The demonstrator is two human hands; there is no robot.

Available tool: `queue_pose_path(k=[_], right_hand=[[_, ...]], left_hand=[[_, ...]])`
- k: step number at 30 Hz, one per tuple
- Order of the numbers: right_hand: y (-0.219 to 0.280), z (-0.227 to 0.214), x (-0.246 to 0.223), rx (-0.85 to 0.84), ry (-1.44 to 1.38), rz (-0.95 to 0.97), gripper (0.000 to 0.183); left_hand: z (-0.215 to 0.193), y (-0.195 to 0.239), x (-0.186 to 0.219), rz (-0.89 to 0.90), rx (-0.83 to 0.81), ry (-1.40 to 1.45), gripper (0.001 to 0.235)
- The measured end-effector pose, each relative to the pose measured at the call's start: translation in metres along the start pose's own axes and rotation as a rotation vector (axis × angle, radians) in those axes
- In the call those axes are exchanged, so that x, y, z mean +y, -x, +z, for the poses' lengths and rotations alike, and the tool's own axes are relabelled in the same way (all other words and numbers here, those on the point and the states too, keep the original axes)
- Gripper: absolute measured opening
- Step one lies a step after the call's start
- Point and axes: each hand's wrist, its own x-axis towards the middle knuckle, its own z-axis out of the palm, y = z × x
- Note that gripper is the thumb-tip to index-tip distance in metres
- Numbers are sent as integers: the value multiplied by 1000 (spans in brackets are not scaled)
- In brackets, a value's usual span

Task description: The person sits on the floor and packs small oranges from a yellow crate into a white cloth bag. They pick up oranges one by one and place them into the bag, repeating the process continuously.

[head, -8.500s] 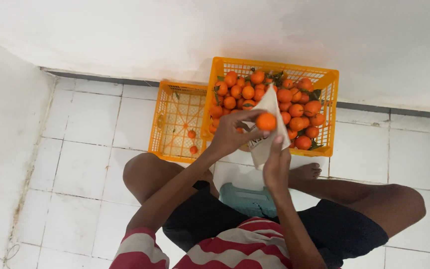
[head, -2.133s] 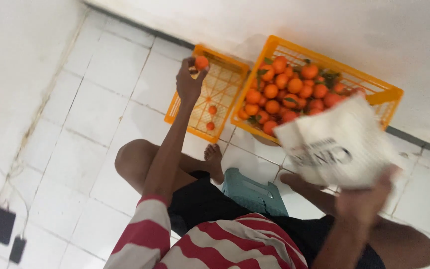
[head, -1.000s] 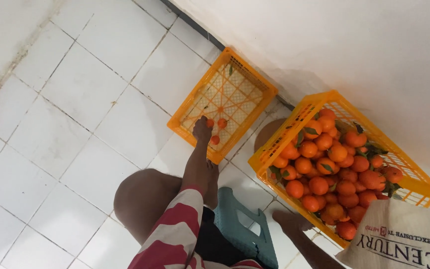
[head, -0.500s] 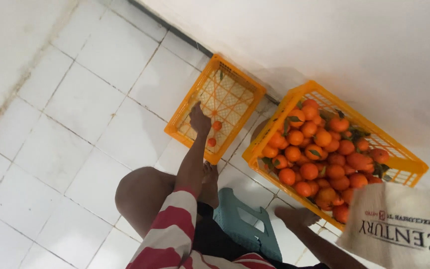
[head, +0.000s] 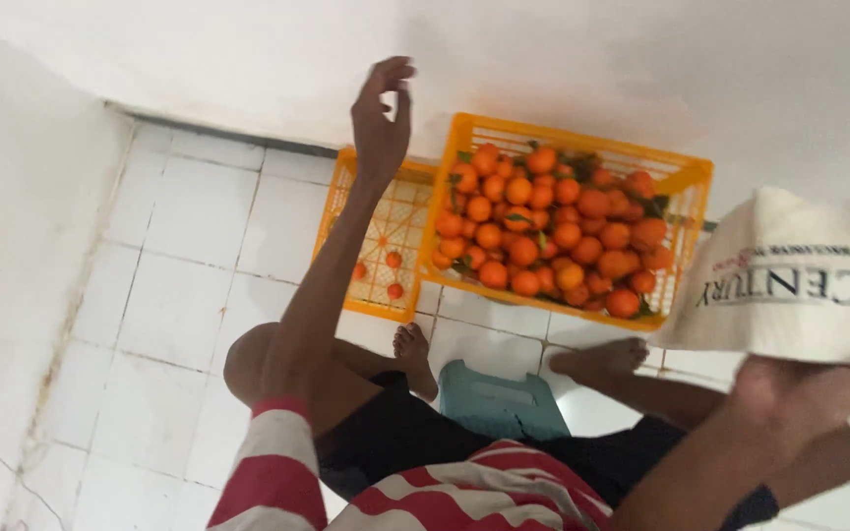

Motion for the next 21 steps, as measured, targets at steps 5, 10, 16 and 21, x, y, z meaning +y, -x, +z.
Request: queue_pose_path(k=[5,10,16,21], right_hand=[[24,38,-32,389,-607,211,82],[33,39,-39,408,-572,275,80],[41,51,-53,476,-512,310,62],[44,55,-55,414,-519,354,60]], left_hand=[[70,36,50,284,-541,-57,26],[150,99,60,622,-967,-596,38],[208,148,38,542,-1071,-615,31],[221,137,63,320,-1164,-761,24]])
